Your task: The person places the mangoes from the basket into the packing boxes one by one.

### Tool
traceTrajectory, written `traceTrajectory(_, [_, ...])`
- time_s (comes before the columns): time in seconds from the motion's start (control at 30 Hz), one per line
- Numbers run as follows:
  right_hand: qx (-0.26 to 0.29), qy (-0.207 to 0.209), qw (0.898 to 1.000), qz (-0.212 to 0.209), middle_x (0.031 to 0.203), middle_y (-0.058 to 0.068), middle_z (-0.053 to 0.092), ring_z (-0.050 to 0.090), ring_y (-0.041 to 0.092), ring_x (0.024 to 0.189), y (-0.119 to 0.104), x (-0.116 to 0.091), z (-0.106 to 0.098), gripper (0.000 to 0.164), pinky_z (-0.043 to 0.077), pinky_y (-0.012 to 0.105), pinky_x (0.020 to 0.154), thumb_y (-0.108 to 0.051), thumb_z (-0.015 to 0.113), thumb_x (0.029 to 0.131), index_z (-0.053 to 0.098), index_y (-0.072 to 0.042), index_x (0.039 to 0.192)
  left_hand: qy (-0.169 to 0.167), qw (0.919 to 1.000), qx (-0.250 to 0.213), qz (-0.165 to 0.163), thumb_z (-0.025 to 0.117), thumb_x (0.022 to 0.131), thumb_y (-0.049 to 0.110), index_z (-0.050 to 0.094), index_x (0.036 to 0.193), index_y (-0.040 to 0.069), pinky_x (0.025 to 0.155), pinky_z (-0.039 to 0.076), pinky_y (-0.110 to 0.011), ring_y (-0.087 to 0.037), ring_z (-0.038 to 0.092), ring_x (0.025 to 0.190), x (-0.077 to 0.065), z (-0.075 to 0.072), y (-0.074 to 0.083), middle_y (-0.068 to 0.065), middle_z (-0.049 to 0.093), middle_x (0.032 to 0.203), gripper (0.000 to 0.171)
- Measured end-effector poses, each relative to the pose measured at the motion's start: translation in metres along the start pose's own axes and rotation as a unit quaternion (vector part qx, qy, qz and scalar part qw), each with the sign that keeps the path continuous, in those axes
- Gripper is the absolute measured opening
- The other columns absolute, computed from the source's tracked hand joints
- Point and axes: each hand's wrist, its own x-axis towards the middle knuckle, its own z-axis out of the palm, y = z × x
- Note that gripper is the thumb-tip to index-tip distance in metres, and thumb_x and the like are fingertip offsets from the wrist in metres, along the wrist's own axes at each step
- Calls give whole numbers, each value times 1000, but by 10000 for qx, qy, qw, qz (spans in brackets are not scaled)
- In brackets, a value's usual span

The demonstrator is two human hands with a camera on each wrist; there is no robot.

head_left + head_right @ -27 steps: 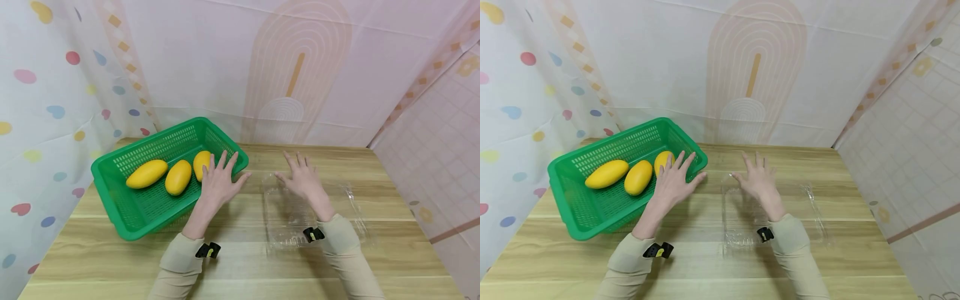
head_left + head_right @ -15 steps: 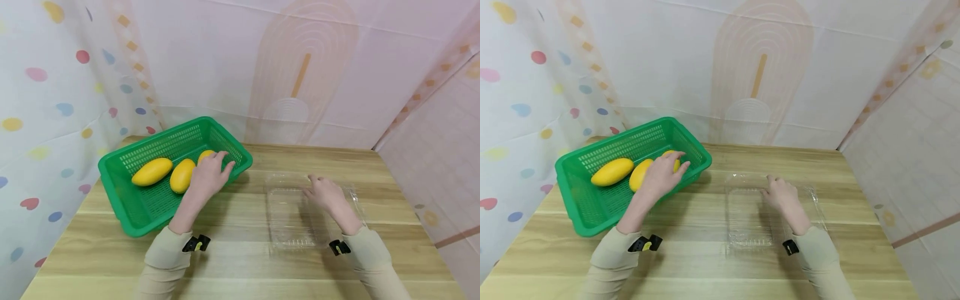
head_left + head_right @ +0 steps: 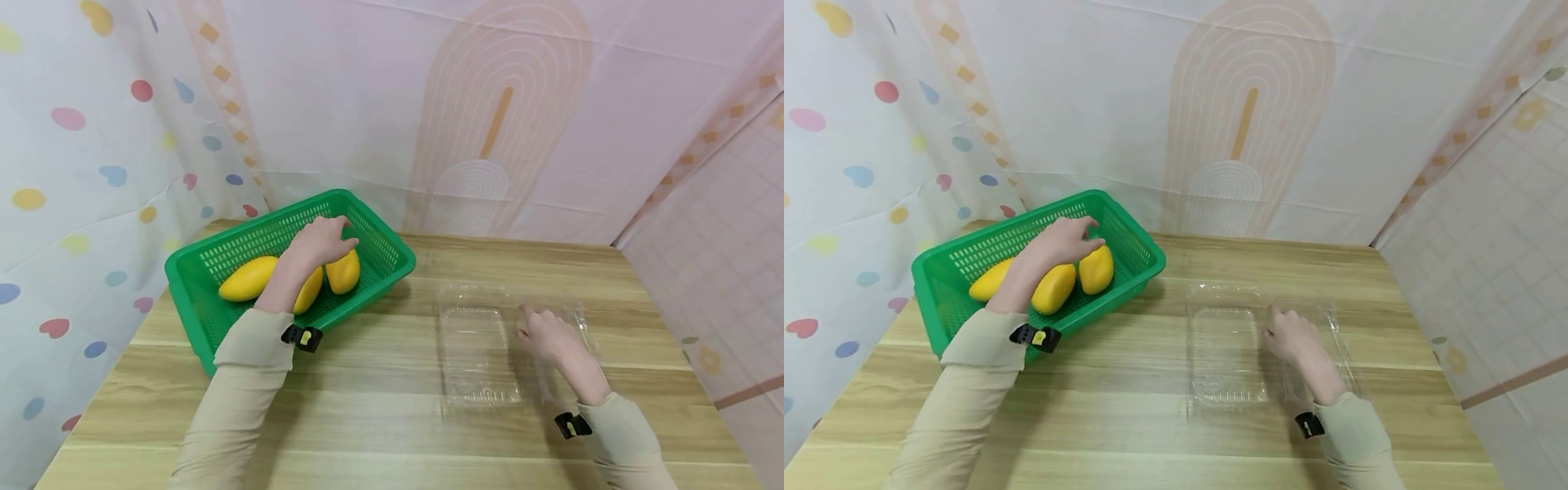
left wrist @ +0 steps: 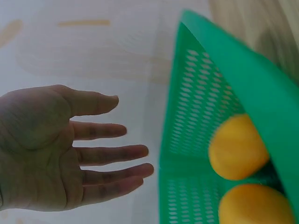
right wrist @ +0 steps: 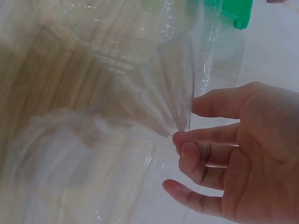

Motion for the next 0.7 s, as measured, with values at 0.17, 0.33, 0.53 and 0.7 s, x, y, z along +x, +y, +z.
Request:
traceTrajectory(0.17, [32, 187, 9998, -66, 59, 6, 50, 49, 18, 48, 4, 0, 4, 51, 42, 29, 44, -16, 57, 91, 42, 7, 134, -337, 9993, 22, -147, 48, 99, 32, 26, 148, 3, 103, 39, -53, -43, 42, 129, 29, 8, -11, -25, 35, 148, 61])
traceTrajectory(0.33, [27, 260, 9996, -147, 58, 5, 49, 47, 17, 48, 6, 0, 6, 51, 42, 29, 44, -15, 58, 90, 42, 7, 133, -642, 9973, 203, -292, 50, 97, 34, 14, 151, 1, 112, 28, -56, -45, 27, 139, 47, 16, -17, -27, 21, 154, 72])
traceTrajectory(0.53, [-21, 389, 9988, -301, 58, 6, 50, 48, 18, 50, 6, 0, 7, 48, 43, 33, 46, -13, 59, 89, 45, 8, 130, -1258, 9892, 465, -592, 51, 96, 35, 7, 152, 2, 114, 24, -55, -46, 16, 142, 57, 19, -15, -30, 9, 156, 79])
traceTrajectory(0.7, [7, 432, 9985, -348, 57, 5, 48, 46, 17, 49, 4, -1, 7, 48, 42, 31, 46, -12, 59, 89, 45, 8, 130, -1744, 9792, 730, -733, 49, 97, 36, 3, 153, 4, 115, 23, -54, -44, 11, 144, 60, 19, -11, -29, 3, 157, 79])
